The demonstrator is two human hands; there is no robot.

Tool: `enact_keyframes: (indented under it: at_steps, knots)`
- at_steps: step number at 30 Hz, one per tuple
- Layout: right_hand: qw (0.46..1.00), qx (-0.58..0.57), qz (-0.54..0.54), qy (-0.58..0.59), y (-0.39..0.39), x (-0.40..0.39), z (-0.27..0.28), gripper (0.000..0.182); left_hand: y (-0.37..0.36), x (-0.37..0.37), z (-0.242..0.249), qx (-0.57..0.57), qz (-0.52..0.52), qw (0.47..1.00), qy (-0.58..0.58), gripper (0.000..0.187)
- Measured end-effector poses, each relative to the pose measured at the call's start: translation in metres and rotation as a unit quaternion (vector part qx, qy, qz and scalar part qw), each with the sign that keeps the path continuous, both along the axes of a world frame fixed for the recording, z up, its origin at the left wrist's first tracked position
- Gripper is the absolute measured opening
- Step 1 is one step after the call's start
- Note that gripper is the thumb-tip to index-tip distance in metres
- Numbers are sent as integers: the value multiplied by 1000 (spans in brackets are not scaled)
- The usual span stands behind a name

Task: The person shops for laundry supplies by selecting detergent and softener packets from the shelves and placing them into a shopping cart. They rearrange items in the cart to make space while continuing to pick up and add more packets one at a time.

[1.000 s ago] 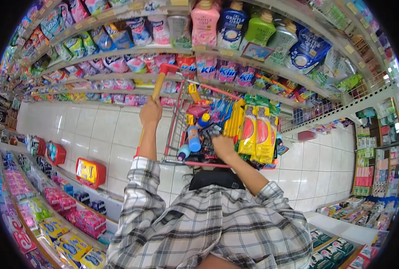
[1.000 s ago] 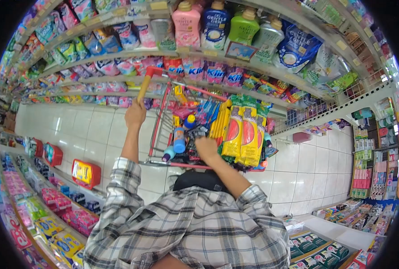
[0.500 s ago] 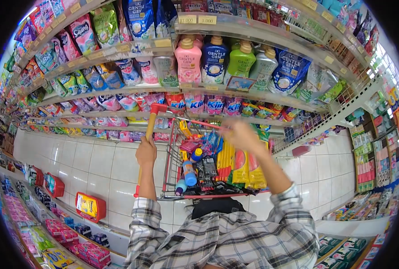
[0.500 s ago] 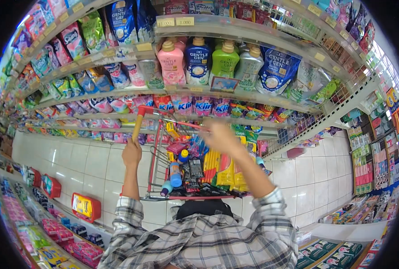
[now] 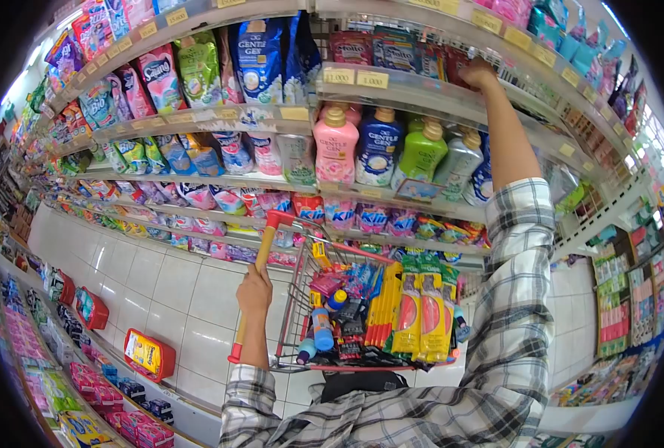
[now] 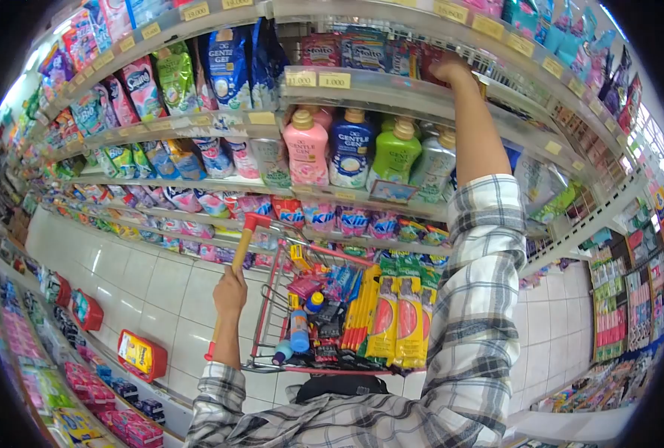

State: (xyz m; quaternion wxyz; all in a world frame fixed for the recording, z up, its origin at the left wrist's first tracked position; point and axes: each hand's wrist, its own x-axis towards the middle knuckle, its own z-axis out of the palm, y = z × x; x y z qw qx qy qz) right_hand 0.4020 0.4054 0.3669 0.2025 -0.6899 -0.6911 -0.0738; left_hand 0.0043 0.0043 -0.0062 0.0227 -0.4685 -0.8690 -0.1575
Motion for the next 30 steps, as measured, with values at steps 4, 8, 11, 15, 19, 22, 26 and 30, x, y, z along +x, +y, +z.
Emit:
enact_keyframes:
  at_steps: [4, 8, 11, 15, 19, 22, 26, 30]
  knots:
    - [997, -16, 12, -79, 36, -2, -8, 57, 3, -1, 4, -10, 5, 1000, -4, 36]
    - [998, -33, 17, -48, 22, -2, -3, 64, 4, -1, -1, 4, 4, 1000, 0, 35]
    - [993, -116, -35, -9, 25, 5, 4, 65, 5, -1, 0, 2, 4, 1000, 6, 34]
    - [994, -93, -35, 39, 39, 22, -2, 53, 4, 0, 2, 1, -2, 1000, 3, 34]
    - [994, 20, -66, 85, 26, 21, 0, 46, 3, -2, 0, 1, 2, 1000, -5, 35]
    - [996, 72, -40, 14, -9, 12, 7, 39, 1, -3, -2, 11, -5, 1000, -18, 36]
    - [974, 192, 115, 37, -57, 8, -5, 36, -1, -5, -6, 22, -10, 999, -28, 38]
    - [935, 282, 202, -70, -140, -8, -13, 28, 0, -7, -15, 24, -14, 1000, 5, 38]
